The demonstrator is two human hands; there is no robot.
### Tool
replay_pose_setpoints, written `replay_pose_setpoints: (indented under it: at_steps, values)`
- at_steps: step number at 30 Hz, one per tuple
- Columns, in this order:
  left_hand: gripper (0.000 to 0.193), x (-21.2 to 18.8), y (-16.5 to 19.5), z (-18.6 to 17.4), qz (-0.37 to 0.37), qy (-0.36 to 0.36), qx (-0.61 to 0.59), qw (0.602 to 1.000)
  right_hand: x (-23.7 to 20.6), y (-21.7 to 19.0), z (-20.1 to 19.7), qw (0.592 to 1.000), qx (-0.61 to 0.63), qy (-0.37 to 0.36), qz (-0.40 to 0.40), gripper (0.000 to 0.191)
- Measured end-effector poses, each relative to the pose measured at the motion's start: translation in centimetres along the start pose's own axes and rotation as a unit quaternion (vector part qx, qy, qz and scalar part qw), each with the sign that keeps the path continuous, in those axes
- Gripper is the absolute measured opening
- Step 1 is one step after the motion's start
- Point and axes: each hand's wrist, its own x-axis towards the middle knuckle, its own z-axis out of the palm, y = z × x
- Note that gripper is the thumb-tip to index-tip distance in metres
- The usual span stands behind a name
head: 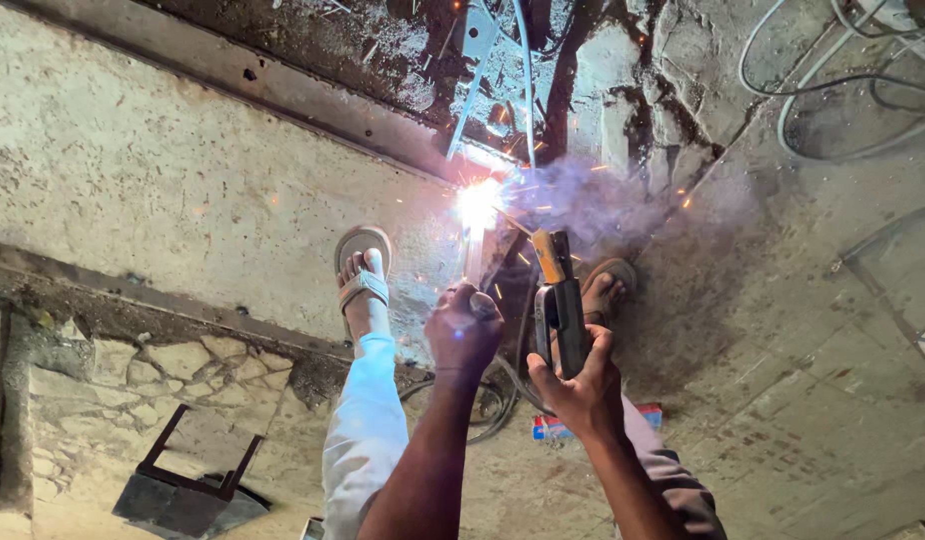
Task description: The person welds a rectangular metal frame using a welding torch and electrode holder. They reposition the frame and continue welding along the seams, producing sparks and smoke.
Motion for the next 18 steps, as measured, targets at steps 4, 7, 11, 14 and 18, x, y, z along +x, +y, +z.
replay_pose_setpoints:
  at_steps: [4, 7, 11, 14, 18]
  values:
    - [0.009, -0.42, -0.1, 0.12, 0.039, 0.069, -0.09, 0.993, 0.13, -0.06, 0.04, 0.997, -0.022, -0.014, 0.069, 0.067]
    - [0.025, -0.16, -0.47, -0.05, 0.071, 0.082, -0.115, 0.987, 0.1, 0.11, 0.36, 1.0, -0.005, 0.004, 0.011, 0.065]
    - [0.024, -0.16, -0.24, 0.12, 0.078, 0.113, -0.091, 0.986, 0.34, 0.65, 0.37, 1.0, -0.019, 0.01, -0.021, 0.068]
    - [0.019, -0.22, -0.08, -0.08, 0.063, 0.1, -0.106, 0.987, 0.22, 0.6, 0.36, 0.999, -0.036, 0.001, 0.017, 0.069]
    - [0.02, -0.44, 0.07, -0.65, 0.05, 0.08, -0.141, 0.986, 0.3, 0.2, 0.33, 1.0, -0.011, -0.008, 0.023, 0.065]
